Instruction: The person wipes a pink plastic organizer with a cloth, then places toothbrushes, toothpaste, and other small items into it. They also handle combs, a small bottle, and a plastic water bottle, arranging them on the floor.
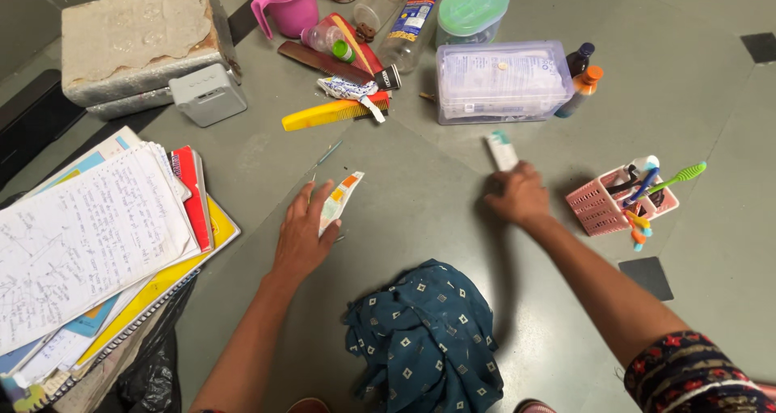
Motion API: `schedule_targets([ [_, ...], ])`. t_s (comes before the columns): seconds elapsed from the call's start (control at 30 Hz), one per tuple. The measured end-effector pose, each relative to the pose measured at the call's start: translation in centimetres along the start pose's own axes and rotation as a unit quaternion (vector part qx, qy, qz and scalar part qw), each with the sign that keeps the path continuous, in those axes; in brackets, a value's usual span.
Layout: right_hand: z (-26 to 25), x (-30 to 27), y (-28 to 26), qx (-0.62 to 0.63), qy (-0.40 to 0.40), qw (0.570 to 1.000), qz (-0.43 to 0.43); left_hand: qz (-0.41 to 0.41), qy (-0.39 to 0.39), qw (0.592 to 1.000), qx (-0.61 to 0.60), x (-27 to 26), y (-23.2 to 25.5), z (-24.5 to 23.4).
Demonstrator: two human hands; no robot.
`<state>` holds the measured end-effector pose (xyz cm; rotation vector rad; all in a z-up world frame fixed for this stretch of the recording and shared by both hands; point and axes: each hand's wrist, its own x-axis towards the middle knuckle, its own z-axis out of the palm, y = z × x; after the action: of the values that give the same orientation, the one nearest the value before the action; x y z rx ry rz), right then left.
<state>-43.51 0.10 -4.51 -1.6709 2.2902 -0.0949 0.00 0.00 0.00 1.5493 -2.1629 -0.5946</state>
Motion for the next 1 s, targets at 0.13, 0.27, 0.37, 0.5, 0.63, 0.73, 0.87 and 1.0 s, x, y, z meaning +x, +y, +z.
schedule_targets([
  [0.13,-0.7,-4.3,-8.6,-0.062,-0.066,0.992,-0.088,-0.028,0.012,0.999,0.019,2.1,-0.9,-0.8],
  [0.27,-1.4,-7.8,-16.8,-0.049,-0.139,0.972,-0.182,-0.088,-0.069,0.991,0.073,7.1,-1.7,-1.2],
  [0.37,-1.2,-9.3,-19.9,0.032,-0.169,0.950,-0.261,-0.140,-0.099,0.984,0.052,10.1,-2.0,-0.7],
  [0.5,-0.4,-9.2,-20.1,0.192,-0.091,0.904,-0.372,-0.186,-0.125,0.973,0.056,12.1,-2.4,0.7],
  [0.63,-0.6,-6.8,-17.8,0.241,-0.095,0.903,-0.343,-0.131,-0.094,0.980,0.119,13.1,-3.1,3.0],
  [0.73,-1.0,-4.9,-16.8,0.284,-0.084,0.912,-0.286,-0.060,-0.066,0.989,0.122,12.4,-3.7,4.4],
  [0.87,-2.1,-3.6,-16.4,0.321,-0.104,0.919,-0.205,0.035,-0.032,0.995,0.088,9.8,-4.4,4.3],
  [1.0,-4.0,-3.7,-16.8,0.335,-0.121,0.909,-0.216,0.038,-0.066,0.986,0.149,7.1,-4.2,1.5],
])
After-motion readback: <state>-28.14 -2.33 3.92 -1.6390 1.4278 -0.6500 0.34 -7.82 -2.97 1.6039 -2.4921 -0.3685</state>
